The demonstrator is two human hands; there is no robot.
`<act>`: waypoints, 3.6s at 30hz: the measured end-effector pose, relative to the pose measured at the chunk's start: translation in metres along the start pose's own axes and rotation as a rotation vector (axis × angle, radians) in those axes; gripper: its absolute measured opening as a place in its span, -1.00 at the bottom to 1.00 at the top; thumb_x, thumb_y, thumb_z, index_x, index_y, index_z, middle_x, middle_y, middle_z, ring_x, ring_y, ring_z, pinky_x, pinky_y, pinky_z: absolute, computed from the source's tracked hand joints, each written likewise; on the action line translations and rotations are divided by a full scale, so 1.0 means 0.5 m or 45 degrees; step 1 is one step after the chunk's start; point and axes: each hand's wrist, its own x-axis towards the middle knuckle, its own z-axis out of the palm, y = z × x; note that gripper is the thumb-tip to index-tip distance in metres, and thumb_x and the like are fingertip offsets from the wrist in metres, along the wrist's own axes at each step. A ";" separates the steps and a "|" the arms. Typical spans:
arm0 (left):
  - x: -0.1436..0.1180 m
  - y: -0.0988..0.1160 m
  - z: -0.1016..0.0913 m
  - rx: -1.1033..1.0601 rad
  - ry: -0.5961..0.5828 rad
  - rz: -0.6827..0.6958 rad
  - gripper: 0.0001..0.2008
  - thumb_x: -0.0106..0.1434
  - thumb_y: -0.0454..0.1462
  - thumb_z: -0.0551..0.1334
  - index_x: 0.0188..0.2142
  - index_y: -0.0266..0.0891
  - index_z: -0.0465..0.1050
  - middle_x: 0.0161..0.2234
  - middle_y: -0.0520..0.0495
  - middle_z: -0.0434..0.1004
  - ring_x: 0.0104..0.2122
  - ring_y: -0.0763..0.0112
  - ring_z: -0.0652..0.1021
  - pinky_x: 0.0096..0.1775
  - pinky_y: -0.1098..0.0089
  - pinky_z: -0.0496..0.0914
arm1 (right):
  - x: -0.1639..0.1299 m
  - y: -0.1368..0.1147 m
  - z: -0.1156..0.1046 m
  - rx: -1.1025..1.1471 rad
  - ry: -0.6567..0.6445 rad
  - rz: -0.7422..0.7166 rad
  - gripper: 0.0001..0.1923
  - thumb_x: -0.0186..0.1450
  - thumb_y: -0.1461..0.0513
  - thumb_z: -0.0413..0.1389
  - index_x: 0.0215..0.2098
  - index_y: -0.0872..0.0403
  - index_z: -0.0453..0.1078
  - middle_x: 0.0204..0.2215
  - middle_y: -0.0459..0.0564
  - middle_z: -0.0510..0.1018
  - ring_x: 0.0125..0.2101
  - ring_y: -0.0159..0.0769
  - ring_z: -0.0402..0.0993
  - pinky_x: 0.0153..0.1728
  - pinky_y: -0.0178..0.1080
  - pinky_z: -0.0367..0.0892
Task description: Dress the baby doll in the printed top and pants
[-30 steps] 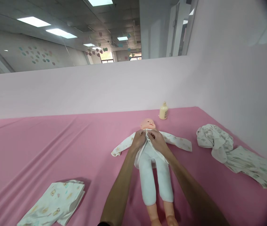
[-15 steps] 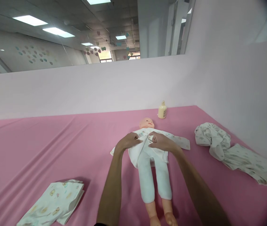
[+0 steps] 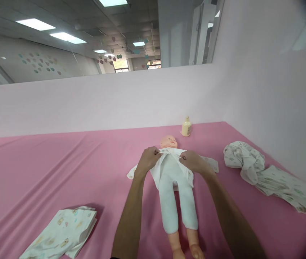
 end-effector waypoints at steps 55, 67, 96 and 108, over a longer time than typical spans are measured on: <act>0.028 0.011 0.115 -0.177 0.319 0.128 -0.83 0.15 -0.26 0.15 -0.53 -0.24 0.40 -0.51 0.01 0.48 -0.48 0.45 0.39 -0.41 0.44 0.16 | 0.002 -0.047 0.035 0.064 0.208 -0.361 -0.68 0.37 0.31 -0.13 -0.23 0.01 0.47 -0.27 -0.02 0.59 -0.17 -0.24 0.50 0.01 -0.20 0.29; 0.036 -0.010 0.121 -0.826 0.035 -0.072 -0.94 -0.01 -0.33 0.17 -0.55 -0.30 0.36 -0.64 0.13 0.19 -0.62 0.62 0.16 -0.52 0.50 0.04 | -0.004 -0.042 0.027 0.326 0.045 -0.248 -0.58 0.38 0.23 -0.11 0.11 -0.01 0.43 0.18 -0.01 0.42 0.27 -0.18 0.20 0.25 -0.09 0.10; 0.027 -0.004 0.113 -0.455 0.031 0.068 -0.79 0.19 -0.31 0.07 -0.57 -0.22 0.14 -0.59 0.10 0.16 -0.57 0.53 0.18 -0.47 0.45 0.06 | -0.002 -0.029 0.046 0.255 -0.037 -0.235 -0.53 0.28 0.30 -0.15 0.14 0.01 0.21 -0.06 0.02 0.53 -0.01 -0.24 0.44 0.01 -0.17 0.33; 0.031 -0.007 0.111 -0.532 -0.021 0.011 -0.85 0.19 -0.32 0.06 -0.52 -0.21 0.18 -0.59 0.10 0.15 -0.57 0.52 0.19 -0.49 0.45 0.07 | -0.017 -0.058 0.053 -0.069 0.038 -0.282 -0.38 0.32 0.33 -0.21 0.34 0.24 0.09 0.35 0.16 0.10 0.36 -0.19 -0.05 0.34 -0.02 -0.04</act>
